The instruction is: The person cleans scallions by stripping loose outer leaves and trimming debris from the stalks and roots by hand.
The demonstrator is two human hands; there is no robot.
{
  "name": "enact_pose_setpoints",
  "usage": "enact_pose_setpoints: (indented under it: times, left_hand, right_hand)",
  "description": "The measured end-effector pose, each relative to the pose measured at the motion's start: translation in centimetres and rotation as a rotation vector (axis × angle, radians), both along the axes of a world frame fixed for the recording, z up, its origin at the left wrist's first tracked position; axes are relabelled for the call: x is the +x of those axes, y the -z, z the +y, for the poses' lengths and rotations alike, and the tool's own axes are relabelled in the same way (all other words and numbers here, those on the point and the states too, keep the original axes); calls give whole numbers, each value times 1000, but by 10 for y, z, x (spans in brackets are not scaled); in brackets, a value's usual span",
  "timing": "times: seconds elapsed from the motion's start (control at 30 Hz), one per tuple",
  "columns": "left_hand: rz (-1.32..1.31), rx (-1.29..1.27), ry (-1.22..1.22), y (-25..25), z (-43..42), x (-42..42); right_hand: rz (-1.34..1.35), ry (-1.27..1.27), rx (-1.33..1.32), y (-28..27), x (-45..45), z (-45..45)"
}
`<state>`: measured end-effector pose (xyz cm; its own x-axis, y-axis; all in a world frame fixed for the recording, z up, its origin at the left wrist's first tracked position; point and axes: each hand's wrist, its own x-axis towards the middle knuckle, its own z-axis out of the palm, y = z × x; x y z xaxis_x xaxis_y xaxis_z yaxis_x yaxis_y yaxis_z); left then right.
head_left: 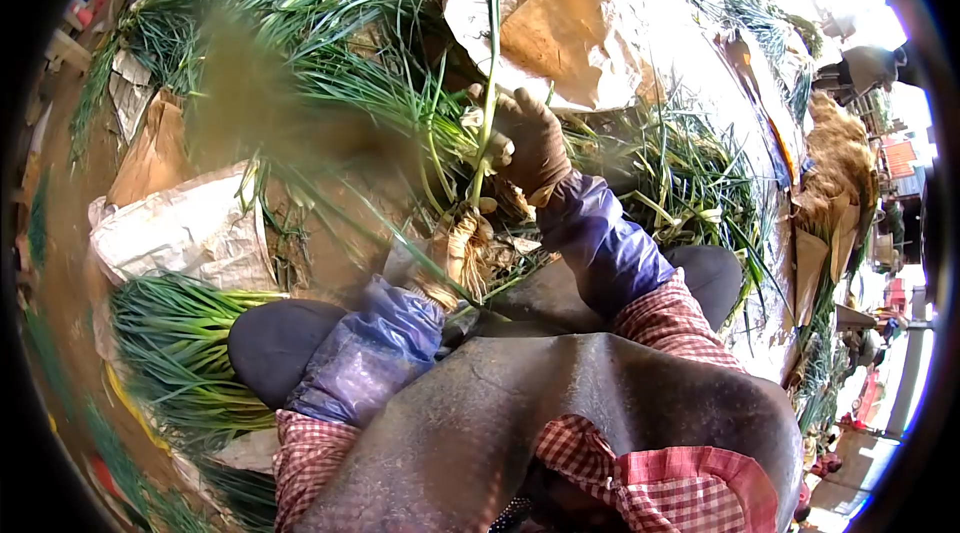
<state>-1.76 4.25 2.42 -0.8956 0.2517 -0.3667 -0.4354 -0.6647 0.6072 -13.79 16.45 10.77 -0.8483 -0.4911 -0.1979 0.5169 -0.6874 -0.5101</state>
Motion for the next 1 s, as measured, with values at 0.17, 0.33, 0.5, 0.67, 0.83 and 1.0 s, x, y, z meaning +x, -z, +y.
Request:
enact_pose_setpoints:
  times: [0.17,0.33,0.5,0.67,0.83,1.0]
  left_hand:
    - [-26,38,-25,-27,-2,2]
    - [104,-68,-75,-24,-10,-1]
    - [83,242,-125,19,-8,-10]
    - [101,-106,1,-4,-17,-5]
    - [95,299,120,28,-14,3]
    - [59,399,351,-28,1,5]
  right_hand:
    - [-63,-39,60,12,-6,-4]
    - [486,-253,698,64,10,5]
    - [1281,-986,1308,151,17,36]
    - [1117,-1375,1842,123,74,31]
    - [976,-692,1367,135,33,57]
    - [868,-438,764,100,-5,1]
